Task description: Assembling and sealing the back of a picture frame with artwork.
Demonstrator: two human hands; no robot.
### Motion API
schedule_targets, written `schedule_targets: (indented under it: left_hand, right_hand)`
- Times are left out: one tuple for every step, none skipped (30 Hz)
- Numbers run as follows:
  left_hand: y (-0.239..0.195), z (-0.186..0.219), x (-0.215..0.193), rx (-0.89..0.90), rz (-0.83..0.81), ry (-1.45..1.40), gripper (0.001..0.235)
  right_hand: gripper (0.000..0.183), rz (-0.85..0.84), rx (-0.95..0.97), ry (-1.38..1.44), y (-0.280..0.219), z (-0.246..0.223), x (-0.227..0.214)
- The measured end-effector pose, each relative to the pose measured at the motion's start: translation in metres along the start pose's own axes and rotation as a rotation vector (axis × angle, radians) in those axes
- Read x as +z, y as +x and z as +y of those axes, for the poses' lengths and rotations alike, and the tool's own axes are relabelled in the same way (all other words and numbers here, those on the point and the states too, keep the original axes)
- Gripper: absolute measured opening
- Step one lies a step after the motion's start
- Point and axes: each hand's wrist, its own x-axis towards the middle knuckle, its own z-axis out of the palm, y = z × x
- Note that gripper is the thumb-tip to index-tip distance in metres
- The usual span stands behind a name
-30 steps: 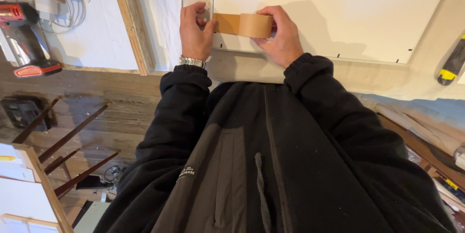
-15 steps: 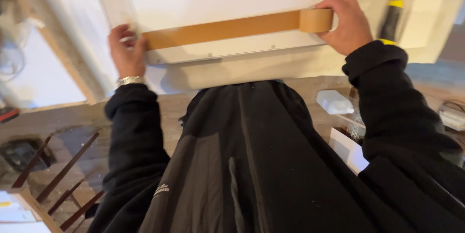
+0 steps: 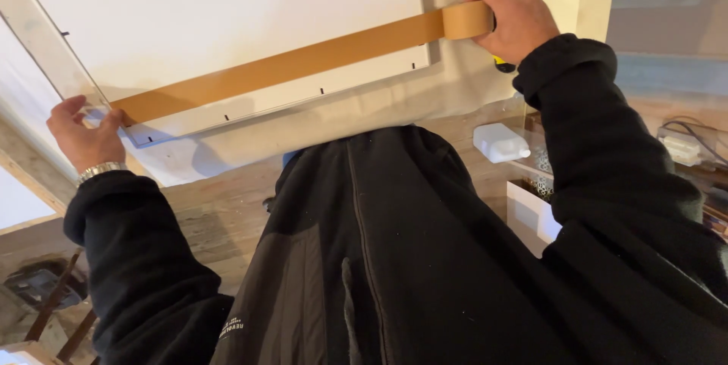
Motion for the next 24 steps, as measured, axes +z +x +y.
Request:
schedule_targets:
  left_hand:
    - [-0.001,-0.001,0.000,-0.002,-0.002,0.013,0.047]
    - [0.000,-0.003,0.000,-0.003,0.001,0.024,0.047]
    - [0.003,-0.001,0.000,-0.002,0.005,0.026,0.047]
    - [0.004,0.000,-0.001,-0.022,0.000,0.023,0.048]
    - [0.006,0.000,-0.001,-0.042,-0.005,0.021,0.049]
    - [0.004,0.002,-0.002,-0.039,-0.009,0.023,0.049]
    - [0.003,0.003,-0.003,-0.055,-0.017,0.027,0.050]
    - [0.005,0.005,-0.004,-0.069,-0.019,0.027,0.051]
    - [0.007,0.005,-0.002,-0.066,-0.016,0.025,0.051]
    - [0.008,0.003,-0.001,-0.061,-0.017,0.025,0.051]
    - [0.009,0.002,0.000,-0.056,-0.018,0.025,0.050]
    - [0.006,0.003,-0.003,-0.056,-0.021,0.030,0.050]
    - [0.003,0.004,-0.007,-0.057,-0.023,0.019,0.050]
    - [0.005,0.007,-0.007,-0.052,-0.023,0.003,0.050]
    - [0.005,0.008,-0.006,-0.046,-0.024,0.002,0.050]
    - [0.005,0.010,-0.004,-0.016,-0.013,-0.012,0.048]
    - [0.005,0.012,-0.002,0.014,-0.003,-0.026,0.047]
    - [0.001,0.015,-0.003,0.012,-0.002,-0.021,0.047]
    - [-0.003,0.018,-0.004,0.040,0.011,-0.038,0.046]
    - [-0.005,0.022,-0.004,0.070,0.026,-0.055,0.045]
    - [-0.007,0.027,-0.007,0.069,0.027,-0.050,0.045]
    - [-0.008,0.032,-0.007,0.070,0.030,-0.072,0.043]
    - [-0.009,0.038,-0.007,0.070,0.033,-0.093,0.042]
    - [-0.009,0.038,-0.008,0.070,0.033,-0.094,0.042]
  right_hand:
    - [0.035,0.009,-0.035,-0.032,-0.001,0.001,0.001]
    - [0.033,0.022,-0.075,-0.067,0.000,0.001,0.001]
    - [0.033,0.025,-0.078,-0.065,0.001,0.001,-0.001]
    - [0.037,0.022,-0.059,-0.061,0.000,-0.001,-0.001]
    - [0.040,0.018,-0.041,-0.058,0.000,-0.002,-0.002]
    - [0.040,0.018,-0.037,-0.056,-0.002,-0.001,-0.001]
    - [0.039,0.010,-0.037,-0.049,-0.003,0.000,0.000]
    - [0.038,0.006,-0.043,-0.045,0.001,0.002,0.000]
    - [0.038,0.011,-0.044,-0.046,0.002,0.003,0.000]
    - [0.041,0.015,-0.046,-0.057,0.001,0.003,0.001]
    - [0.044,0.018,-0.048,-0.068,0.001,0.004,0.002]
    - [0.044,0.017,-0.045,-0.063,-0.002,0.004,0.003]
    - [0.040,0.014,-0.038,-0.021,-0.003,0.004,0.005]
    - [0.036,0.017,-0.031,0.017,-0.004,0.006,0.004]
    - [0.036,0.022,-0.027,0.016,-0.005,0.004,0.004]
    - [0.038,0.039,-0.028,-0.008,-0.003,0.003,0.003]
    - [0.041,0.057,-0.028,-0.033,-0.002,0.001,0.003]
    - [0.041,0.055,-0.030,-0.029,-0.003,-0.001,0.003]
    - [0.039,0.055,-0.018,-0.008,-0.003,-0.002,0.003]
    - [0.037,0.056,-0.006,0.012,-0.003,-0.004,0.004]
    - [0.037,0.056,-0.008,0.016,-0.003,-0.004,0.005]
    - [0.037,0.043,0.008,0.015,-0.004,-0.004,0.005]
    - [0.037,0.030,0.023,0.013,-0.004,-0.004,0.005]
    - [0.037,0.030,0.023,0.012,-0.004,-0.004,0.005]
